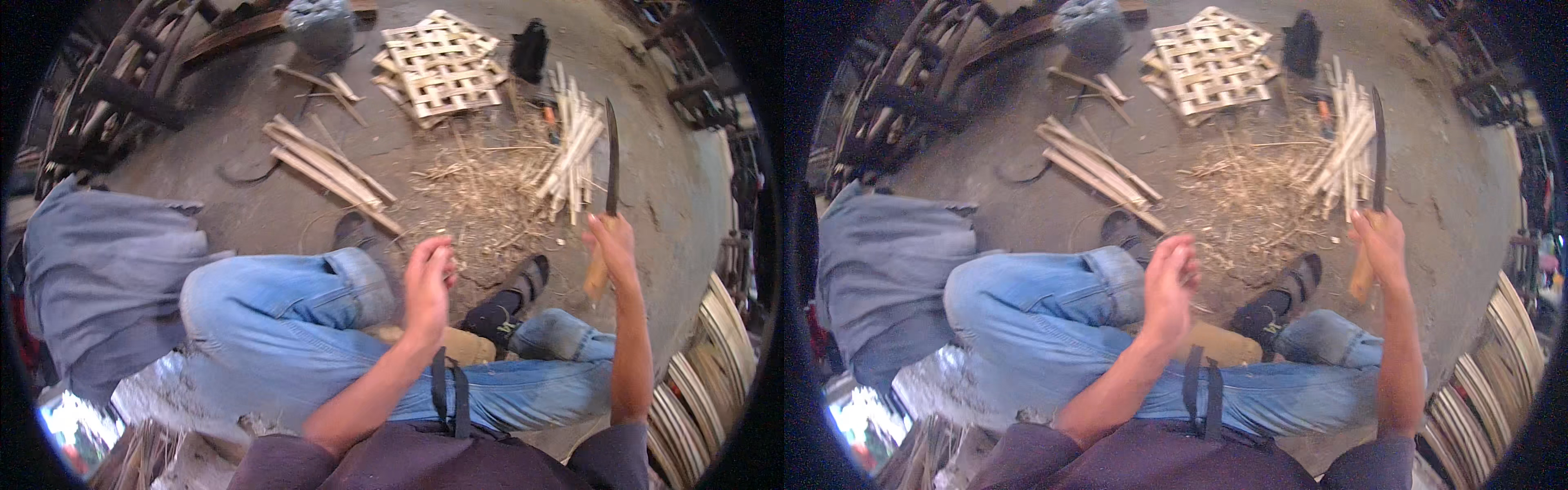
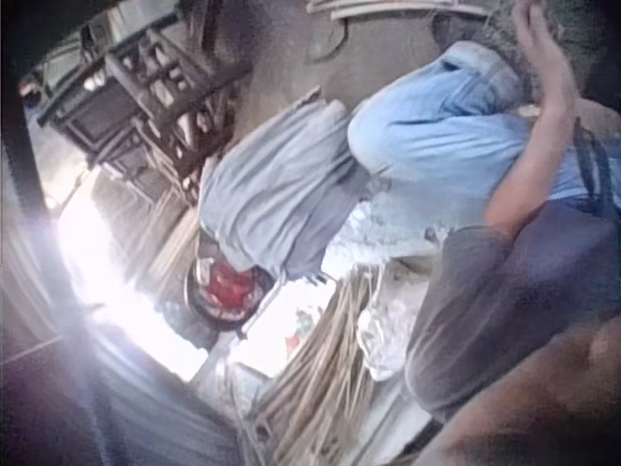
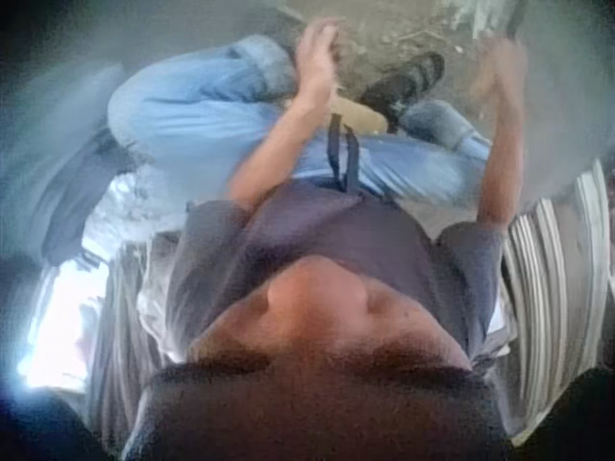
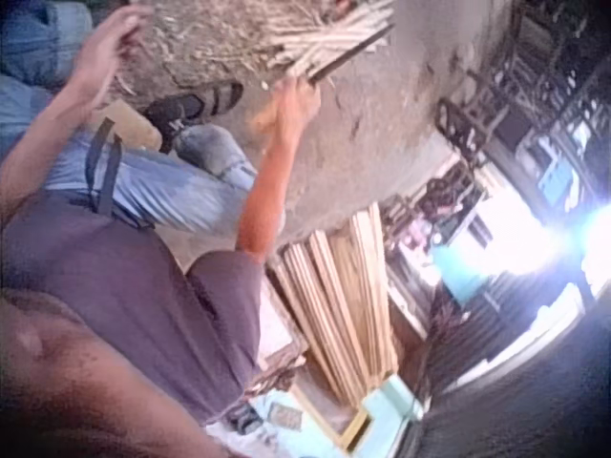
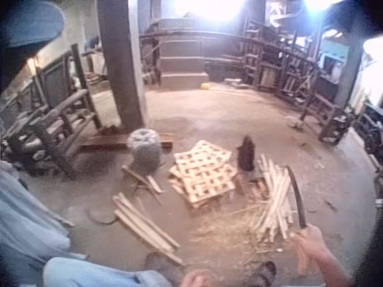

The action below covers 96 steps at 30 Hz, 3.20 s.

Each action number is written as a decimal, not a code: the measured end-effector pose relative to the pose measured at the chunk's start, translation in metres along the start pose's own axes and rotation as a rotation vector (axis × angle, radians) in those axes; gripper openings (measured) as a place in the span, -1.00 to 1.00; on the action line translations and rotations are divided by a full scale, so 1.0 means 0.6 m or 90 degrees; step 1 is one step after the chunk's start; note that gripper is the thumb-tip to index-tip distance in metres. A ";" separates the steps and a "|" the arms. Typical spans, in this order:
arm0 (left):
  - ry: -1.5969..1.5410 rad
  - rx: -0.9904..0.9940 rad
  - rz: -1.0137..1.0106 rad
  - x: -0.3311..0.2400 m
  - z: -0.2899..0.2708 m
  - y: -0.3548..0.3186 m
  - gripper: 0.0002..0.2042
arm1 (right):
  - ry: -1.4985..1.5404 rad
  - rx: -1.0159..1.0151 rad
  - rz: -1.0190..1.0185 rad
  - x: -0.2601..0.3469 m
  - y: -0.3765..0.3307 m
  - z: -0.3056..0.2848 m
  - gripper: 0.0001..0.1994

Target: The person sits on the floor and uses a curved knife to shave thin strips of wood, repeatedly scraping along the length of each piece to thin and smooth it. The person occasionally inspects the wood by holding it up and turning it over before continuing to shave.

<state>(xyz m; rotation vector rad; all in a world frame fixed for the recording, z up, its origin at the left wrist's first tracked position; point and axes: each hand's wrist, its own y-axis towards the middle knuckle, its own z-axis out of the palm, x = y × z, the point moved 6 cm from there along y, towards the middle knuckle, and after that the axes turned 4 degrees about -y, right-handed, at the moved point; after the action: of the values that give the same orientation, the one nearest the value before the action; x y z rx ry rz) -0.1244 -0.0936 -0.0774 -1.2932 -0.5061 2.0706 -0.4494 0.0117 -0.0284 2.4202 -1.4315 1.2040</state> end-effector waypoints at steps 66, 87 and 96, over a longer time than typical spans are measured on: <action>0.847 0.354 0.627 -0.091 0.159 -0.008 -0.49 | 0.562 0.465 0.280 0.036 -0.234 0.150 -0.73; 0.232 0.025 0.544 -0.033 0.098 0.146 -0.79 | 0.087 0.358 0.122 -0.150 -0.158 0.244 -0.48; 0.198 0.011 0.634 -0.088 0.112 0.230 -0.54 | -0.033 0.211 -0.021 -0.057 -0.130 0.266 -0.53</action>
<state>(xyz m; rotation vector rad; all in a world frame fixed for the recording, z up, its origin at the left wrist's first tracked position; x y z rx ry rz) -0.2114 -0.2293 -0.0981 -2.0734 0.3965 2.5003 -0.3045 0.0103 -0.1371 2.6913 -1.2856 1.4854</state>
